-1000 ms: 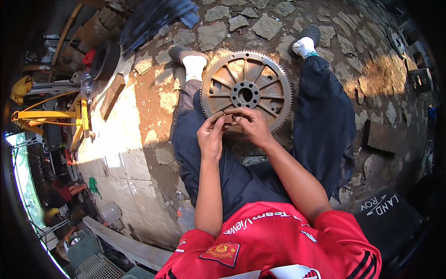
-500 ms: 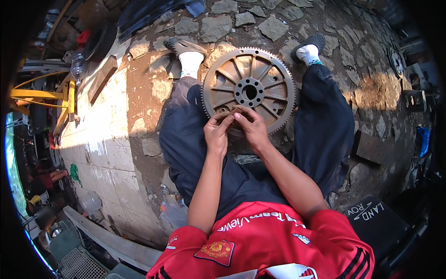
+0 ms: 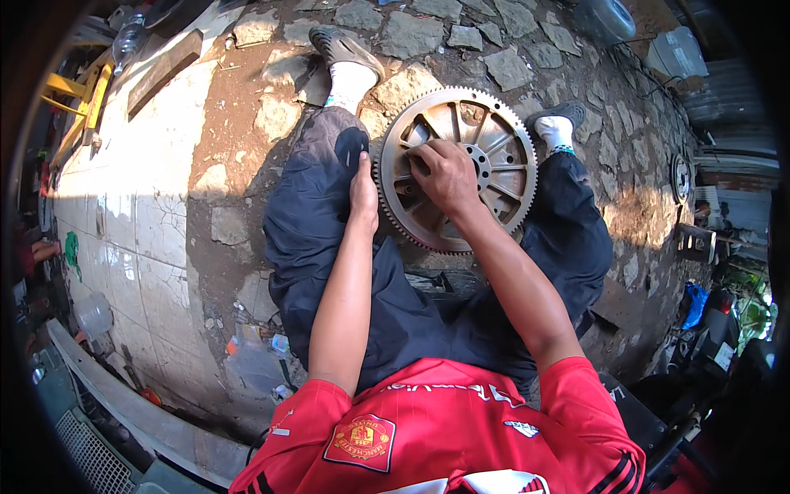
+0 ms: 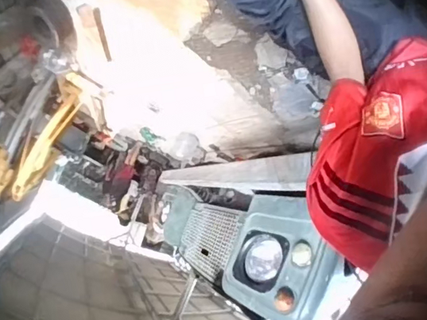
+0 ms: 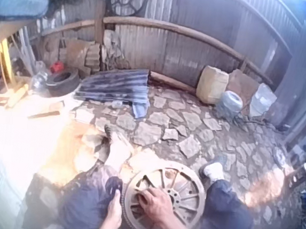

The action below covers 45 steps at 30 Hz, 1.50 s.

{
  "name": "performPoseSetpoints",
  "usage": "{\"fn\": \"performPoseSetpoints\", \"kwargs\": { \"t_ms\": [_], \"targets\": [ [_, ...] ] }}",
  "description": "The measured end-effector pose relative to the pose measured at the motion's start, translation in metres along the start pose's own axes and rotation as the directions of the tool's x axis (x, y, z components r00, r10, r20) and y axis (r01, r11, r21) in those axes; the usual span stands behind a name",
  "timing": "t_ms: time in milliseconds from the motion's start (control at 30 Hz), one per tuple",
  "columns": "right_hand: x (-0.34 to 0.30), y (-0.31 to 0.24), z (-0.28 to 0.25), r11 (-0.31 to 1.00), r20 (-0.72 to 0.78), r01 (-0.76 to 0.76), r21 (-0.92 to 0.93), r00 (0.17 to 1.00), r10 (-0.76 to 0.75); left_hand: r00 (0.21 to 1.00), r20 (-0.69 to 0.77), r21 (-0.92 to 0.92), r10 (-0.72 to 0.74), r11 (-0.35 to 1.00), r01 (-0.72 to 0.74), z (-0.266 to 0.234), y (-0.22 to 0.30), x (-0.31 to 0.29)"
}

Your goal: The person sits on the ground and scrubs the surface of a large metal flywheel with a small abrasive block. They rotate the flywheel to access different areas and continue scrubbing the same spots repeatedly.

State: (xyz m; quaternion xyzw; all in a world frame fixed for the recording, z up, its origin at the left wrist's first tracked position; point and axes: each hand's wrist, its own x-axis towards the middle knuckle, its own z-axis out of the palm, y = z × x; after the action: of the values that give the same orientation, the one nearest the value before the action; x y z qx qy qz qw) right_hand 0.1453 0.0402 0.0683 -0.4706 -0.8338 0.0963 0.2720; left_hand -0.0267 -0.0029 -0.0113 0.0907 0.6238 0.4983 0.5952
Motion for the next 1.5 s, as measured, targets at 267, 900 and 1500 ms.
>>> {"fn": "performPoseSetpoints", "kwargs": {
  "t_ms": [267,900,1500],
  "targets": [
    [0.009,0.004,0.010,0.994,-0.031,0.111,0.005,0.993,-0.110,1.000,0.016,0.169,0.018,0.985,-0.020,0.012,-0.007,-0.004],
    [0.015,-0.006,0.013,0.998,-0.013,0.052,-0.027,0.999,-0.053,0.995,-0.019,0.191,0.095,0.977,-0.089,0.018,-0.001,-0.015],
    [0.012,-0.013,0.005,0.992,0.025,-0.097,-0.082,0.995,0.099,0.998,-0.050,0.219,0.045,0.975,-0.033,0.024,0.009,-0.024]
  ]
}}
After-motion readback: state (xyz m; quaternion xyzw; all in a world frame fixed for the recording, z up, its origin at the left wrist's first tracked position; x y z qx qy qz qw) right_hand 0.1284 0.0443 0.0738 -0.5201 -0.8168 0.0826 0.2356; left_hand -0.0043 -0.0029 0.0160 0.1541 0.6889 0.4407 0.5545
